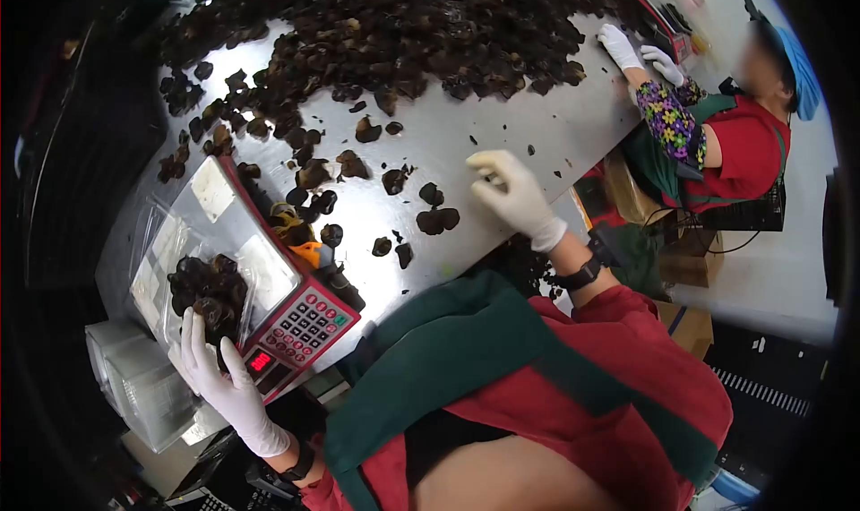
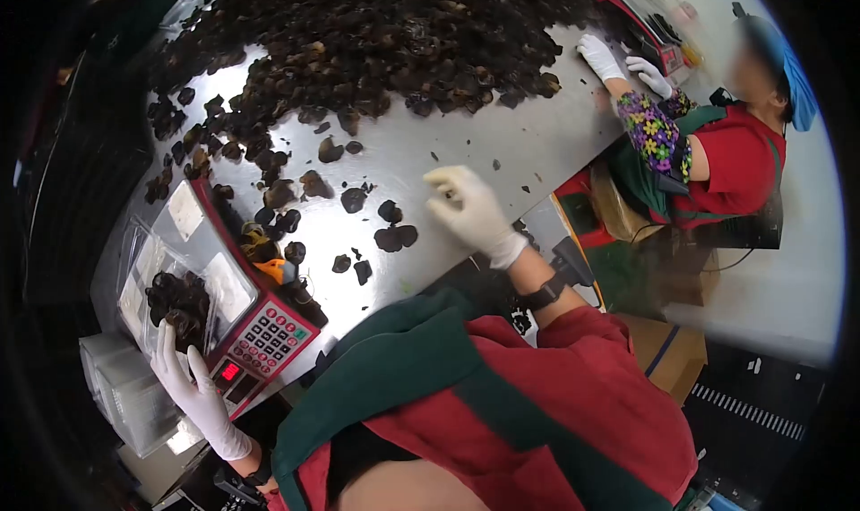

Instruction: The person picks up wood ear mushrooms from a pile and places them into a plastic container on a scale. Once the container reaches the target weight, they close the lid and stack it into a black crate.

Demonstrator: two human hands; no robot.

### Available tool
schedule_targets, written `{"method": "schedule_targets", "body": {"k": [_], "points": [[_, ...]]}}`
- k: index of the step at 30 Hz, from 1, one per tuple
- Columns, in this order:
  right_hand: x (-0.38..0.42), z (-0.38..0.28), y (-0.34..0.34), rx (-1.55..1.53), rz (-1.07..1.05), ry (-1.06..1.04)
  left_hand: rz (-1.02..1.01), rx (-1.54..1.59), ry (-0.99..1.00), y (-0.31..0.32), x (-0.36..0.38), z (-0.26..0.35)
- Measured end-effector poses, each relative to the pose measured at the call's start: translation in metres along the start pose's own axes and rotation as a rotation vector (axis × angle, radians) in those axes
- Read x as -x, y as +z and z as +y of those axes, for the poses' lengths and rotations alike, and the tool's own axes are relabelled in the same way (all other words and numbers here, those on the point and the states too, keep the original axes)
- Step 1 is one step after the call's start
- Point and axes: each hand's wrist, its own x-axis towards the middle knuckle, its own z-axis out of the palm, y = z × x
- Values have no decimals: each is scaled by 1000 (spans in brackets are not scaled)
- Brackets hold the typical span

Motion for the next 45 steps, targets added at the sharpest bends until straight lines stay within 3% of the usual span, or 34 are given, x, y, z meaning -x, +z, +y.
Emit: {"method": "schedule_targets", "body": {"k": [2, 6, 9, 14, 17, 19, 23, 27, 30, 36, 39, 42, 43, 45], "points": [[4, -6, 19, 224, 23, -296, -11, 9, -32, 3, -1, 2], [0, -23, 46, 287, -64, -383, 33, 31, -46, 3, -1, 9], [-9, -1, 59, 246, -105, -587, 78, 59, -64, 2, 1, 16], [-24, 6, 61, 334, -71, -566, 73, 64, -100, 3, 9, 19], [-36, -7, 69, 196, -22, -518, 69, 60, -97, 3, 10, 16], [-44, -25, 76, 123, -82, -333, 62, 51, -101, 3, 11, 17], [-62, -31, 94, 314, -184, -390, 66, 72, -110, 3, 9, 20], [-77, -25, 87, 162, -241, -400, 85, 63, -113, 4, 12, 17], [-96, -35, 68, 7, -78, -201, 73, 10, -100, 2, 12, 16], [-134, -22, 72, 346, 60, -332, 62, 88, -120, 3, 13, 14], [-139, -12, 100, 453, -98, -604, 47, 46, -111, 2, 12, 15], [-147, -11, 103, 273, -219, -507, 29, 19, -101, 2, 12, 13], [-150, -9, 99, 300, -284, -379, 27, 41, -114, 2, 13, 12], [-145, -13, 83, 224, -250, -375, 31, 41, -113, 2, 14, 12]]}}
